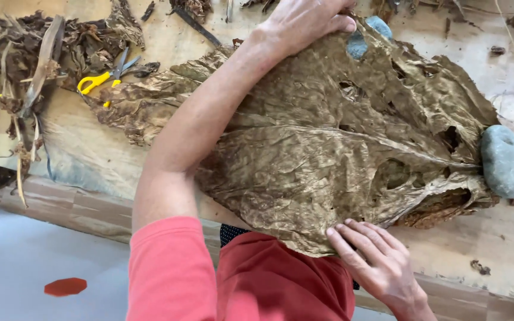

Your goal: Smoothing out a large dried leaf and removing the central stem by hand on a work table.

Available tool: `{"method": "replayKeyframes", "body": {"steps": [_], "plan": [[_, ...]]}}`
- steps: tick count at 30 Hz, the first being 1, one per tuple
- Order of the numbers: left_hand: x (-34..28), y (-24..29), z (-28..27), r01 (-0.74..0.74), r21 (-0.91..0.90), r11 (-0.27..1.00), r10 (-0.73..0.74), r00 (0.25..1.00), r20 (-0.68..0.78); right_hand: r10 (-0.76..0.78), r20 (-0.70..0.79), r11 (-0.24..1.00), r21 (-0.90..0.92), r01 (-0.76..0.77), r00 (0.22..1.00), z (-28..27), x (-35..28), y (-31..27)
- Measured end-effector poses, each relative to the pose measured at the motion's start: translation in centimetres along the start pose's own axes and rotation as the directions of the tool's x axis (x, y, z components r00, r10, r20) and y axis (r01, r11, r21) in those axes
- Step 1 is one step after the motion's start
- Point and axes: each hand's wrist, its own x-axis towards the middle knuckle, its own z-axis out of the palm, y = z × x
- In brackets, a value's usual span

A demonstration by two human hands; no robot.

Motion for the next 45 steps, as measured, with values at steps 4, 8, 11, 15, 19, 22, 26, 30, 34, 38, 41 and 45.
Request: {"method": "replayKeyframes", "body": {"steps": [4,8,11,15,19,22,26,30,34,38,41,45], "plan": [[1.2,-2.2,2.0,-0.168,0.112,0.98,0.164,0.986,0.036,-0.011,0.158,1.0,-0.021,0.015,0.987,-0.1,-1.9,-0.2],[2.0,-4.5,4.1,-0.19,0.116,0.975,0.188,0.982,0.028,0.013,0.21,0.999,-0.055,-0.002,0.978,-0.9,-3.1,-0.7],[2.3,-5.5,5.1,-0.179,0.092,0.979,0.178,0.984,0.026,0.021,0.243,0.999,-0.039,-0.012,0.97,-1.6,-2.9,-1.3],[2.7,-6.5,6.2,-0.131,0.211,0.969,0.131,0.991,0.018,0.089,0.216,0.996,-0.05,-0.08,0.972,-2.0,-3.2,-2.6],[3.1,-7.6,7.3,-0.049,0.175,0.983,0.033,0.995,0.093,0.172,0.176,0.982,-0.102,-0.156,0.969,-1.6,-3.9,-3.5],[3.3,-8.0,7.2,-0.01,0.142,0.99,-0.016,0.984,0.179,0.213,0.152,0.974,-0.112,-0.198,0.965,-1.7,-3.9,-4.1],[3.7,-8.1,7.0,0.043,0.15,0.988,-0.071,0.98,0.184,0.249,0.007,0.968,-0.033,-0.249,0.968,0.3,-1.8,-4.0],[4.6,-7.7,6.6,0.131,0.177,0.975,-0.164,0.968,0.187,0.281,-0.167,0.948,-0.101,-0.3,0.945,4.5,-1.5,-2.7],[2.0,-6.4,3.0,0.218,0.113,0.969,-0.242,0.924,0.296,0.354,-0.081,0.902,-0.234,-0.363,0.932,4.8,0.1,-2.7],[-2.5,-6.3,-0.9,0.299,0.174,0.938,-0.346,0.831,0.435,0.317,-0.093,0.909,-0.253,-0.33,0.944,4.1,2.6,-2.7],[-5.3,-5.9,-2.0,0.35,0.191,0.917,-0.397,0.764,0.508,0.254,-0.031,0.947,-0.196,-0.255,0.967,3.4,4.5,-2.5],[-6.7,-6.7,0.4,0.216,0.078,0.973,-0.23,0.91,0.345,0.074,0.048,0.994,-0.083,-0.07,0.996,2.9,5.9,-2.1]]}}
